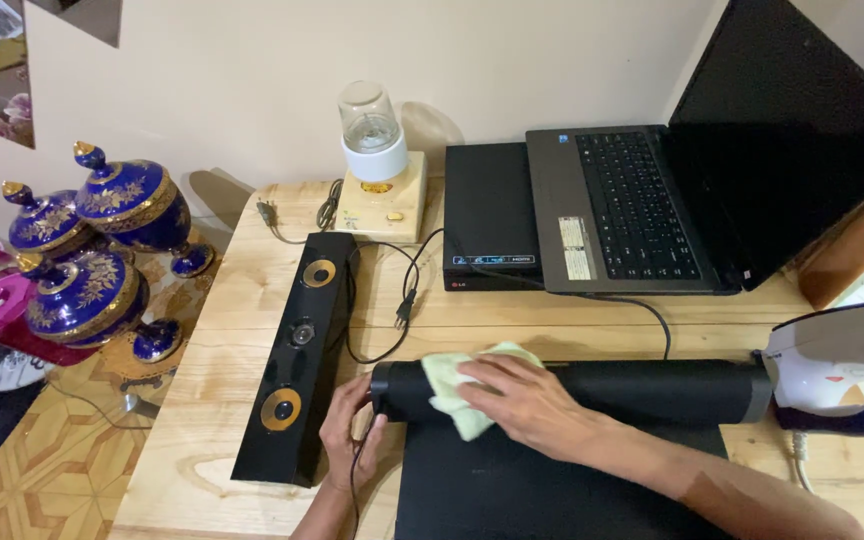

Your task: Cleaning and wiping dust off computer speakers on a wooden desk.

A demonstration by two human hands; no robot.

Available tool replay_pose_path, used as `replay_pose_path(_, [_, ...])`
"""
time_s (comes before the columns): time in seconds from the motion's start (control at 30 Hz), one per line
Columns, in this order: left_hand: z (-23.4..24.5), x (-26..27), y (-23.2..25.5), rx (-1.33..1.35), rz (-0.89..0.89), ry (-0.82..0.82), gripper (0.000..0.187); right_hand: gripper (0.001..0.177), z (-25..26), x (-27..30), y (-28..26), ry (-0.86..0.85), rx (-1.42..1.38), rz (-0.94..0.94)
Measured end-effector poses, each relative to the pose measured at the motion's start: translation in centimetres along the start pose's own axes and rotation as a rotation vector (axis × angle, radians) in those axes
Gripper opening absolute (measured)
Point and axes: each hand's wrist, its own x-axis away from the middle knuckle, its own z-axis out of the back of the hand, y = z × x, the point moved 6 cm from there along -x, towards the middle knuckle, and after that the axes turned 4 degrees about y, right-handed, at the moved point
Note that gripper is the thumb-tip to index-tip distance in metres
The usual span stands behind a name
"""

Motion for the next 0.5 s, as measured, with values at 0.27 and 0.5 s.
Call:
replay_pose_path(0.27, [0.2, 0.9, 0.3, 0.165, -0.010, 0.169, 0.063, 0.028, -5.8, -10.5, -1.4, -0.061, -0.420, -0.177])
replay_pose_path(0.5, [1.9, 2.2, -1.9, -0.092, -0.175, 0.463, 0.066, 0.024, -8.0, -15.3, -2.3, -0.379, -0.447, -0.166])
